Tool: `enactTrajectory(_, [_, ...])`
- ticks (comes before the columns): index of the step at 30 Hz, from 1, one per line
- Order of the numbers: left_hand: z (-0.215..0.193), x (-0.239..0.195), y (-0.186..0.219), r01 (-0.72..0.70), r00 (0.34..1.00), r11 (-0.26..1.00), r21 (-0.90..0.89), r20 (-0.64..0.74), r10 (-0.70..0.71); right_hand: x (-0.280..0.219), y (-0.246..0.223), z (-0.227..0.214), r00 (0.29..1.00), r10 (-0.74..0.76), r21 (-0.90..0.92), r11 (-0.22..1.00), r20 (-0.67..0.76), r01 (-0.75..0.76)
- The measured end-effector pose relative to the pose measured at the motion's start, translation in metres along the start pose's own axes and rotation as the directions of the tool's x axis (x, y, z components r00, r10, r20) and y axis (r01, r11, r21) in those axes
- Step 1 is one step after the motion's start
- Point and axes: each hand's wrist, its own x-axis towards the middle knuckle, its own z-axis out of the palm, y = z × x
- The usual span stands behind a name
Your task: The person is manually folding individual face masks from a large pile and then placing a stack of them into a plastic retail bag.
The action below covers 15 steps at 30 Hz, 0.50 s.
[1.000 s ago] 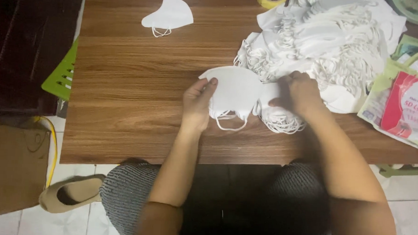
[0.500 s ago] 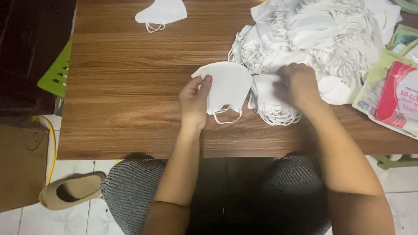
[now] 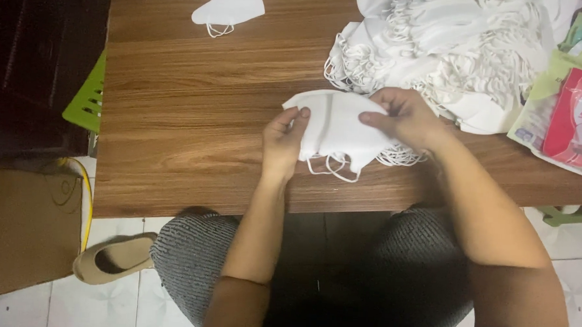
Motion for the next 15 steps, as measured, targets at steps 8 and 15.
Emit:
enactTrajectory(8, [0.001, 0.001, -0.019, 0.023, 0.993, 0.996, 0.081, 0.116, -0.033, 0.010, 0.016, 0.006, 0.997, 0.032, -0.038, 0.999, 0.065, -0.030])
enactTrajectory(15, [0.003, 0.001, -0.026, -0.008, 0.976, 0.993, 0.121, 0.215, -0.019, 0.012, 0.020, 0.008, 0.994, 0.042, -0.057, 0.998, 0.099, -0.037])
